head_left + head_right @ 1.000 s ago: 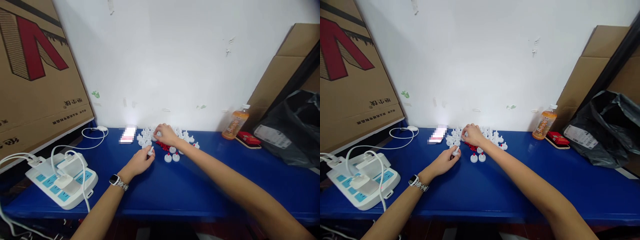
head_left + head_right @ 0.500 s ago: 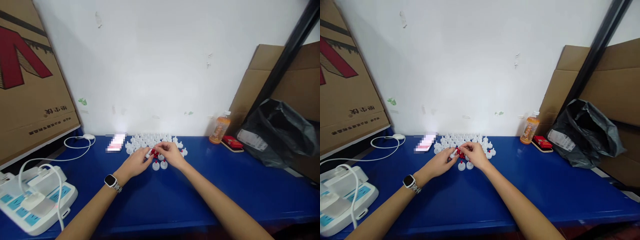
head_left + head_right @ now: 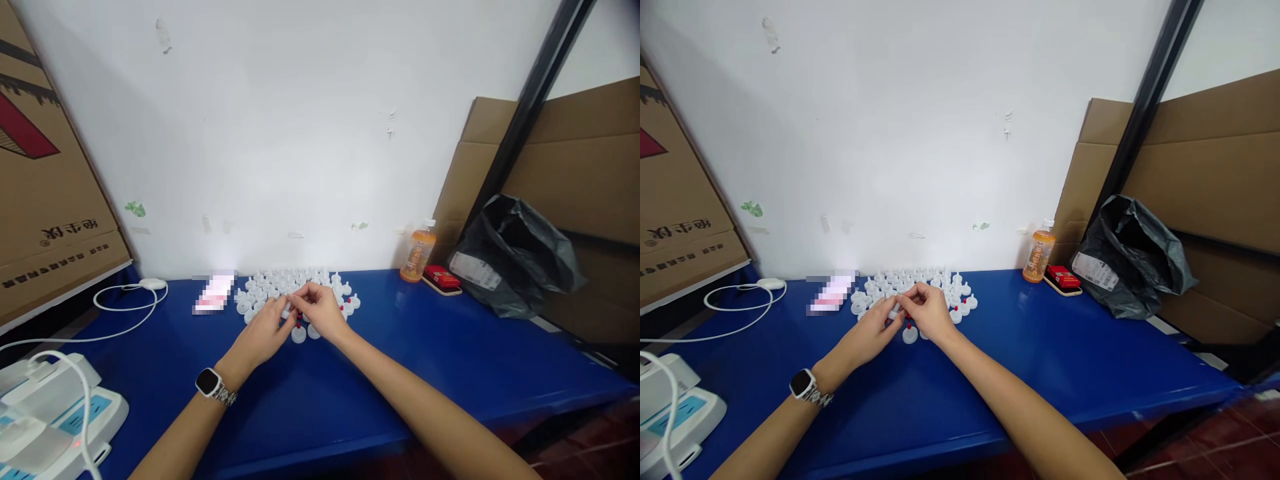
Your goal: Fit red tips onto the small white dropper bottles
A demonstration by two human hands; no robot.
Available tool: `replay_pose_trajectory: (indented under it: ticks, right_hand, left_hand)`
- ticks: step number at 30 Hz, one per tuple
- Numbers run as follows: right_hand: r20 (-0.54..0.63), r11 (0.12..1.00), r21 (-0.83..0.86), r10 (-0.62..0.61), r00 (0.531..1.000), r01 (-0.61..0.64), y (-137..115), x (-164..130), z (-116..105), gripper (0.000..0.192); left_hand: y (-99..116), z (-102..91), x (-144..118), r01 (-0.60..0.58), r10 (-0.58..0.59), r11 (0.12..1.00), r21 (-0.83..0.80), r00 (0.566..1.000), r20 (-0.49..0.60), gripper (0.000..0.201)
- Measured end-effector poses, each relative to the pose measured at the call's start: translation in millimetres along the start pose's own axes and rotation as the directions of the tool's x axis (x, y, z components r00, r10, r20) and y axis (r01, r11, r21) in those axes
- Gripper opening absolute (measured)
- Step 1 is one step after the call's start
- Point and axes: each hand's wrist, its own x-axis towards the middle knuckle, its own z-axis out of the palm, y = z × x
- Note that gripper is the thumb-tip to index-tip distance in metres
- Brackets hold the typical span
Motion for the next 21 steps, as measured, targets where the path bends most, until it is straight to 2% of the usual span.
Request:
replay_pose_trajectory:
  ticks: [5,9,13,15,19,21]
  right_hand:
    - [-0.025,0.95,-0.282,-0.144,0.989,0.131,-8.5,-5.4,7.6,0.031]
    - [0.03,0.933,-0.338,-0.121,0.992,0.123,-8.5,-1.4,7.0,0.033]
    - [0.063,0.896,-0.437,-0.064,0.996,0.085,-6.5,20.9,-17.4,0.043]
    - [0.049,0.825,-0.564,-0.015,0.999,0.04,-3.6,38.7,-33.5,0.042]
    - [0.241,0.607,-0.787,0.132,0.961,0.114,7.1,71.2,-48.7,0.014]
    - [0.3,0.516,-0.841,0.198,0.933,0.161,12.1,80.6,-45.9,0.011]
  left_hand:
    - [-3.8,1.7,1.5,-0.026,0.024,0.999,-0.042,0.999,-0.037,0.028]
    - [-10.5,2.4,-1.7,0.011,-0.011,1.0,-0.016,1.0,-0.01,0.029]
    - [-16.1,1.6,-7.6,0.013,-0.013,0.998,0.053,1.0,0.007,0.034]
    - [-19.3,1.2,-9.2,0.02,-0.022,0.997,0.072,0.999,0.03,0.036]
    - [-24.2,1.6,-9.2,0.074,-0.079,0.993,0.089,0.995,0.059,0.037]
    - [-24.2,2.2,-9.1,0.087,-0.093,0.992,0.087,0.993,0.07,0.037]
